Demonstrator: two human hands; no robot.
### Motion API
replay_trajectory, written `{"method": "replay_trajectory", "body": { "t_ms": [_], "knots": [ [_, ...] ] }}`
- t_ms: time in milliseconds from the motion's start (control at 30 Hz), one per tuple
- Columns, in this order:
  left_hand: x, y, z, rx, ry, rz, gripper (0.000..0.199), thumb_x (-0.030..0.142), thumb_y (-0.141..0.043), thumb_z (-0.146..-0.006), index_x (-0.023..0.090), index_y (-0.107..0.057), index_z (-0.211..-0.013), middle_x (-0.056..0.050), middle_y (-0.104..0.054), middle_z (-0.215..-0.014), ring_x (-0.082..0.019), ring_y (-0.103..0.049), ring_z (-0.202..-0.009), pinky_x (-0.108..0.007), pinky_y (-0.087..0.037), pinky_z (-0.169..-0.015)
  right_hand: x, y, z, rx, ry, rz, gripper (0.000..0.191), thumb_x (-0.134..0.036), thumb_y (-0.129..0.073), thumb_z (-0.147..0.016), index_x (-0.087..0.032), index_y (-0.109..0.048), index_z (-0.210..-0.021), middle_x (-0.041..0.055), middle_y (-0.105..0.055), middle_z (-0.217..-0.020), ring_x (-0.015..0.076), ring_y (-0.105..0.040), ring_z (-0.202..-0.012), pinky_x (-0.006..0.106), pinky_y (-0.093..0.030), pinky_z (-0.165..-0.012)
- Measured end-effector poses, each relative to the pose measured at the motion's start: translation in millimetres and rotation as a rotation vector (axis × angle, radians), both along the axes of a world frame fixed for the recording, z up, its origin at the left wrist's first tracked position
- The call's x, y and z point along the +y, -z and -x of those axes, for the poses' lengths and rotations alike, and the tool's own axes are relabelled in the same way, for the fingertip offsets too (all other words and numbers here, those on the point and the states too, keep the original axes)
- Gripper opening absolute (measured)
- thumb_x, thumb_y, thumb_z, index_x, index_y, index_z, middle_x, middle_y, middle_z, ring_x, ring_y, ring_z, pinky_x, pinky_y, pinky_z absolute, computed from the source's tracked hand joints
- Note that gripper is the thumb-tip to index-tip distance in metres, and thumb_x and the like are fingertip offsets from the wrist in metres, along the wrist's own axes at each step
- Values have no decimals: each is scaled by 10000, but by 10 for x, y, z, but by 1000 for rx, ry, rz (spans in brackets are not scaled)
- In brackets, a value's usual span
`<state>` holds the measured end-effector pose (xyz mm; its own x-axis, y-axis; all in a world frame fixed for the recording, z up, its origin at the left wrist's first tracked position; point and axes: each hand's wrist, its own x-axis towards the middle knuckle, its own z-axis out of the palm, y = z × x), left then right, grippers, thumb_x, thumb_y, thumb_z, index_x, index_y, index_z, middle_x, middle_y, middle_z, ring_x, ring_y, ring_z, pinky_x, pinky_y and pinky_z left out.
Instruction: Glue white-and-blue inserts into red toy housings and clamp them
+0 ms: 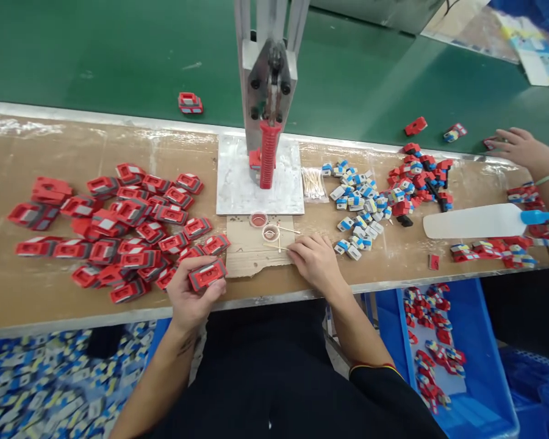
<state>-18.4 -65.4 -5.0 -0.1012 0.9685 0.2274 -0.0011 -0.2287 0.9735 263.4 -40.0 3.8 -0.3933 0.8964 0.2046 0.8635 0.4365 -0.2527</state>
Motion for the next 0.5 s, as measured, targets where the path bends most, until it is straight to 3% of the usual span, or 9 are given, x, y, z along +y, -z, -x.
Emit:
{"method": "replay_trajectory", "body": {
  "t_ms": [67,200,300,400,500],
  "knots": [
    [-42,5,43,-11,-21,2,314,378,-879,-864,198,-713,-1062,74,-648,-598,-124,-626,-408,-206,-526,-425,-11,-104,-74,26,-31,8,163,-249,-648,-1065,-237,-769,-956,44,-812,-933,218,-683,-894,366,-438,-807],
    [-97,39,111,-31,-29,33,316,370,-877,-863,200,-717,-1076,68,-653,-599,-133,-633,-414,-211,-524,-427,21,-471,-233,127,-45,-26,163,-207,-602,-1073,-241,-755,-1027,42,-802,-930,201,-695,-855,333,-465,-775],
    [-105,58,137,-8,-43,69,346,404,-887,-837,194,-726,-1060,57,-656,-611,-137,-631,-424,-224,-531,-442,205,-667,-177,23,-86,-121,206,-178,-584,-1065,-237,-736,-939,37,-747,-845,200,-625,-785,335,-422,-743],
    [-100,53,142,83,-72,130,390,451,-911,-784,195,-740,-1022,38,-678,-645,-143,-646,-471,-239,-554,-495,439,-691,52,-158,-216,-95,280,-99,-532,-1049,-214,-722,-879,50,-713,-826,203,-567,-785,351,-382,-754],
    [-123,38,155,148,-86,199,439,508,-926,-738,205,-745,-1000,23,-706,-678,-155,-663,-510,-257,-572,-526,546,-640,142,-146,-314,-16,259,-82,-519,-1045,-192,-753,-1024,69,-746,-905,211,-610,-849,350,-422,-782]
  ]
}}
